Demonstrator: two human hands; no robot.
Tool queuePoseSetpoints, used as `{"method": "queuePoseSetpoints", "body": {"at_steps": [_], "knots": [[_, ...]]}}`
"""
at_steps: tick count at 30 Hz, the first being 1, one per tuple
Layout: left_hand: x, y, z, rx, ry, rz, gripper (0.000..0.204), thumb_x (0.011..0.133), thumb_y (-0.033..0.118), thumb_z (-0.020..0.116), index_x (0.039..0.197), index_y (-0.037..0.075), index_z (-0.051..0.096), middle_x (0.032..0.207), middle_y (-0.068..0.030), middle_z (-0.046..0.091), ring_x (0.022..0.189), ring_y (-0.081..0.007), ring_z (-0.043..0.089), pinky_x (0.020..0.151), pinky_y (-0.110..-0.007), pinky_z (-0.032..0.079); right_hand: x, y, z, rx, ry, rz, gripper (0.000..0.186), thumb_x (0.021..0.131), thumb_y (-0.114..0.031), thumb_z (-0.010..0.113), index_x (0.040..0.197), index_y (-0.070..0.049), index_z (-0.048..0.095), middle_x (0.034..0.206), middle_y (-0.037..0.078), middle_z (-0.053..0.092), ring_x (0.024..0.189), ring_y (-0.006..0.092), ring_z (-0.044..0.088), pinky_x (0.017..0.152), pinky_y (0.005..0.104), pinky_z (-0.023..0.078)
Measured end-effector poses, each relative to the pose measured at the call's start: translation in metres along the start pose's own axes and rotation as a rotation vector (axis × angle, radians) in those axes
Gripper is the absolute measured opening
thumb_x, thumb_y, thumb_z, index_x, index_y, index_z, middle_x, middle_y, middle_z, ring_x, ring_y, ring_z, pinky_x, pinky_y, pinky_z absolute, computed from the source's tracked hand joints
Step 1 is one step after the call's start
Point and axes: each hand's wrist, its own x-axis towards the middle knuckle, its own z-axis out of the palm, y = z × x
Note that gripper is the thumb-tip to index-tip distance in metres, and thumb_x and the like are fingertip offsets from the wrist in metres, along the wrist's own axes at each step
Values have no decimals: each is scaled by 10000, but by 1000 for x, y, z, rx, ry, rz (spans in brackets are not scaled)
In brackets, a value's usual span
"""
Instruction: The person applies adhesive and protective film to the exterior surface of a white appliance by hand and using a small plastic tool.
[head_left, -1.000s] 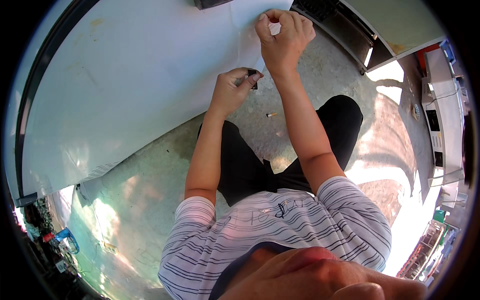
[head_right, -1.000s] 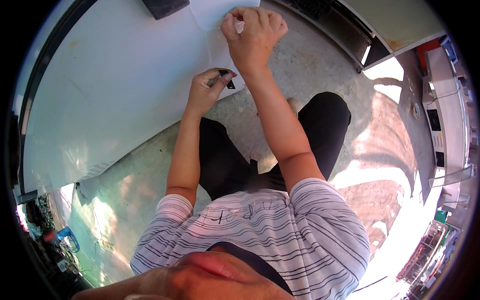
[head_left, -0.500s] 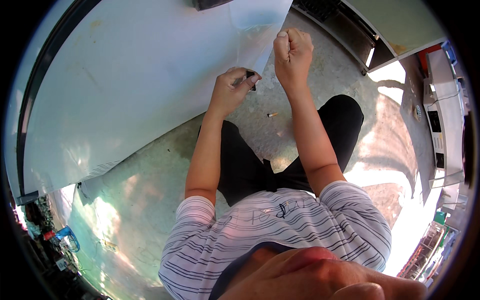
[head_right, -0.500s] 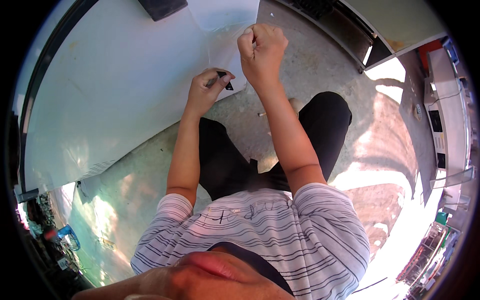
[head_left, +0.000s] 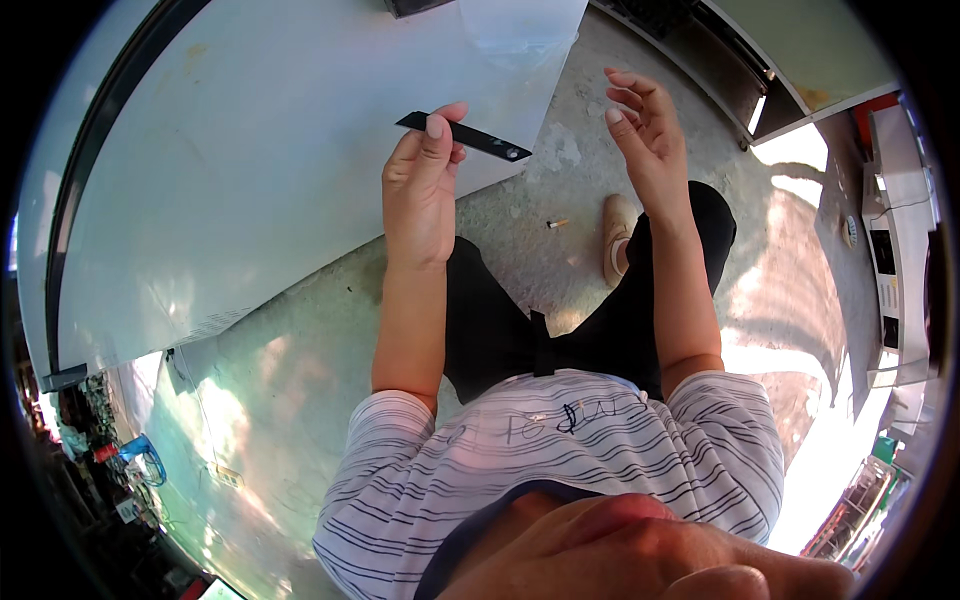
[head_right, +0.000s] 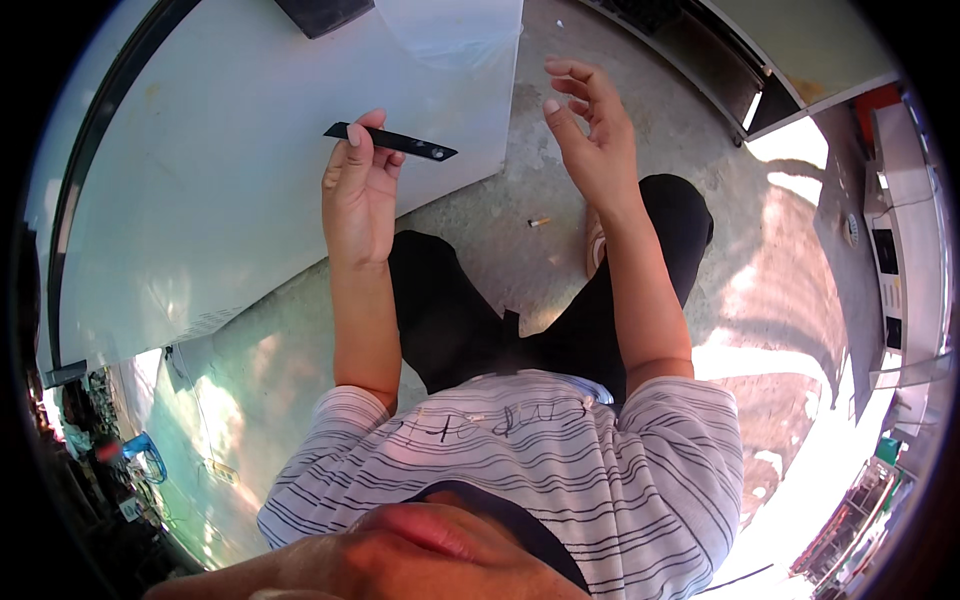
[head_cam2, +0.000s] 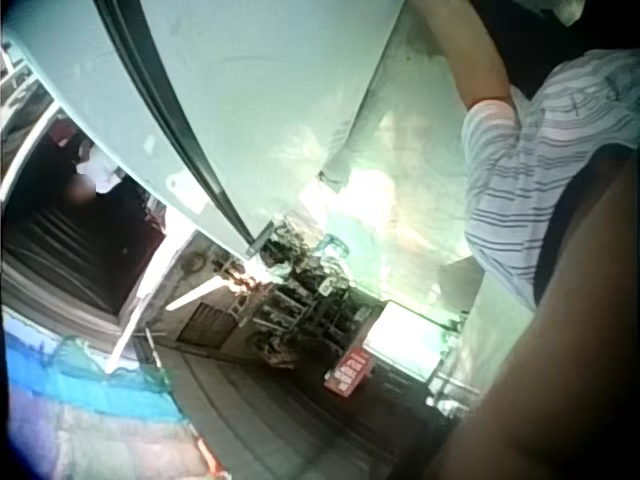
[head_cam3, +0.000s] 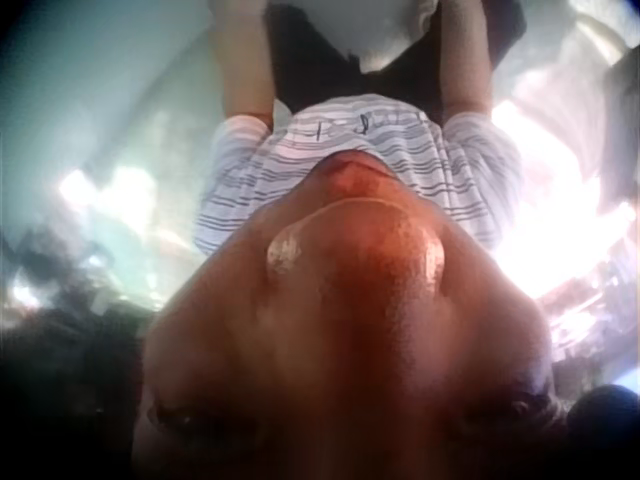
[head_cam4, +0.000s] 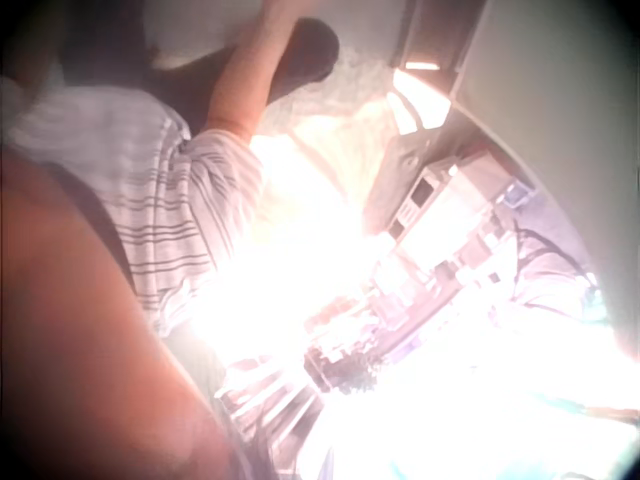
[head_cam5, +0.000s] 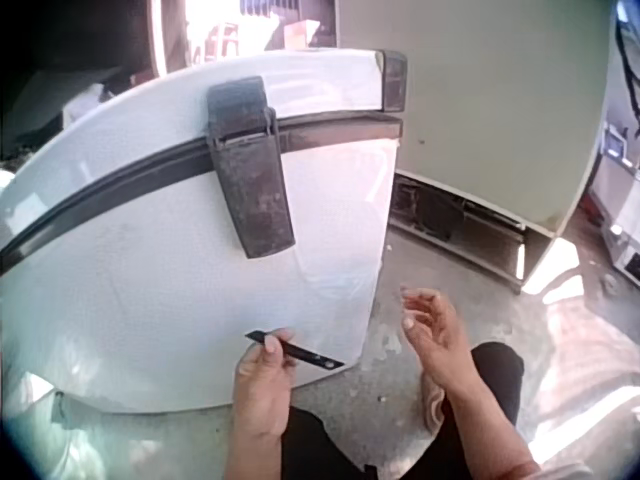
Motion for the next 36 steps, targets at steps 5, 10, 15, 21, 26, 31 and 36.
{"method": "queuePoseSetpoints", "body": {"at_steps": [5, 10, 15, 21, 26, 31, 36], "knots": [[-1, 4, 30, 64, 3, 85, 278, 941, 301, 610, 1028, 43, 669, 1104, -9, 614, 815, -76, 475, 809, -262, 400, 8, -44, 11, 228, -376, 66, 280, 930, -211, 626, 1161, -54, 640, 1031, 46, 666, 1034, 128, 580, 922, 286, 428], [3, -7, 28, 115, 85, -11, 297, 936, 314, 619, 1052, 44, 660, 1101, -1, 618, 811, -69, 458, 790, -252, 387, 4, -27, 25, 123, -456, 89, 251, 836, -185, 733, 1047, -53, 699, 922, 25, 683, 893, 99, 591, 828, 280, 455], [4, -8, 15, 151, 90, 48, 309, 936, 321, 620, 1077, 49, 658, 1068, 1, 626, 809, -58, 457, 790, -238, 384, 4, -21, 27, 45, -517, 95, 218, 829, -178, 735, 992, -37, 701, 886, 5, 669, 866, 92, 579, 807, 276, 462], [7, -1, 38, 344, 224, 314, 347, 906, 320, 666, 1090, 25, 656, 1063, -19, 623, 856, -90, 510, 858, -260, 388, 20, 1, 22, -106, -390, -219, 162, 857, -178, 701, 896, -26, 658, 842, 32, 649, 823, 150, 583, 763, 288, 461], [29, 7, 28, 938, 107, 620, 237, 819, 241, 750, 963, 60, 703, 899, -20, 659, 801, -130, 554, 752, -279, 437, 59, 2, 5, -316, -354, -403, 150, 864, -168, 688, 911, -32, 648, 815, 27, 639, 780, 156, 589, 718, 287, 462], [54, 1, 27, 1097, 86, 781, 165, 772, 207, 773, 874, 95, 707, 774, -11, 663, 705, -175, 561, 671, -300, 447, 70, -5, 5, -292, -308, -418, 101, 880, -147, 673, 909, -55, 644, 842, -9, 608, 805, 111, 553, 772, 276, 443], [68, -8, 40, 1223, 242, 970, 186, 757, 204, 799, 834, 71, 694, 777, -3, 668, 700, -146, 549, 662, -283, 437, 75, -4, 20, -82, -99, -372, 120, 803, -84, 729, 886, -32, 659, 733, 27, 548, 700, 139, 495, 656, 275, 419]]}}
